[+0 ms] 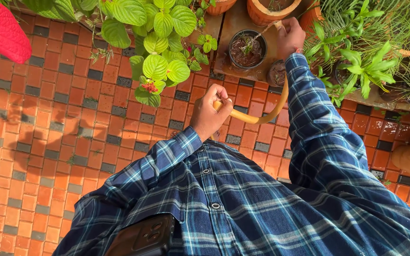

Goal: The person waters several potted plants on a balcony using a garden hose.

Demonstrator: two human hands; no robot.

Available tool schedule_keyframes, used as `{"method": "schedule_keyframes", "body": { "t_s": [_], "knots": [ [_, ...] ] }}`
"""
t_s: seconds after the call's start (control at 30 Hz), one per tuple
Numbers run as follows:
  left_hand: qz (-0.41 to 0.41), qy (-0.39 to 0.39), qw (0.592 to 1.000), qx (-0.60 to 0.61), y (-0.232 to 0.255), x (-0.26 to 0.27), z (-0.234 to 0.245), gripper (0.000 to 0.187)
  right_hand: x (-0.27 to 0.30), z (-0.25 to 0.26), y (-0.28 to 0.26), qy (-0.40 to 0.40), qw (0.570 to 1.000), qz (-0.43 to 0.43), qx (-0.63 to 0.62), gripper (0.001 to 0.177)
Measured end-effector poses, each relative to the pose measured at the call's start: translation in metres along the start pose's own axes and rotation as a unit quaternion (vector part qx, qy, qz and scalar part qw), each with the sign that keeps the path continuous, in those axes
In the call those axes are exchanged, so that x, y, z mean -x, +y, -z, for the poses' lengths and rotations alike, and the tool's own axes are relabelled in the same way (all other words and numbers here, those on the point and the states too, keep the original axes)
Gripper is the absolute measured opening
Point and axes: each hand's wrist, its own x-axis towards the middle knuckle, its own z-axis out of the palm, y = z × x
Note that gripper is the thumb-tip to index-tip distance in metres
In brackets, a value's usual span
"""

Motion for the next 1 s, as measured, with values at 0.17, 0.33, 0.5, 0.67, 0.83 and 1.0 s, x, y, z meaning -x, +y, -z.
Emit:
{"method": "schedule_keyframes", "body": {
  "t_s": [0.17, 0.33, 0.5, 0.67, 0.83, 1.0],
  "knots": [
    [-0.015, 0.003, 1.000, -0.020, -0.010, 0.001, -0.001, 0.015, -0.007, 0.007, -0.006, -0.003, 1.000, 0.026, 0.003, 0.016],
    [0.018, 0.019, 0.998, -0.050, -0.002, -0.001, 0.001, 0.018, -0.001, -0.005, 0.017, -0.024, 0.999, -0.011, 0.041, 0.016],
    [0.001, 0.041, 0.997, -0.067, -0.006, 0.001, -0.001, 0.022, 0.022, -0.015, 0.014, 0.015, 0.995, 0.000, 0.096, 0.015],
    [-0.008, 0.027, 0.998, -0.057, -0.007, 0.002, 0.003, 0.022, 0.032, -0.014, 0.012, 0.035, 0.998, -0.043, 0.032, 0.017],
    [0.021, 0.012, 0.998, -0.063, 0.000, 0.003, 0.002, 0.020, 0.037, -0.012, 0.031, 0.072, 0.997, -0.021, 0.018, 0.015],
    [0.010, -0.024, 0.999, -0.036, -0.002, 0.004, -0.001, 0.020, 0.057, -0.007, 0.113, 0.054, 0.989, -0.123, 0.068, 0.020]
  ]
}}
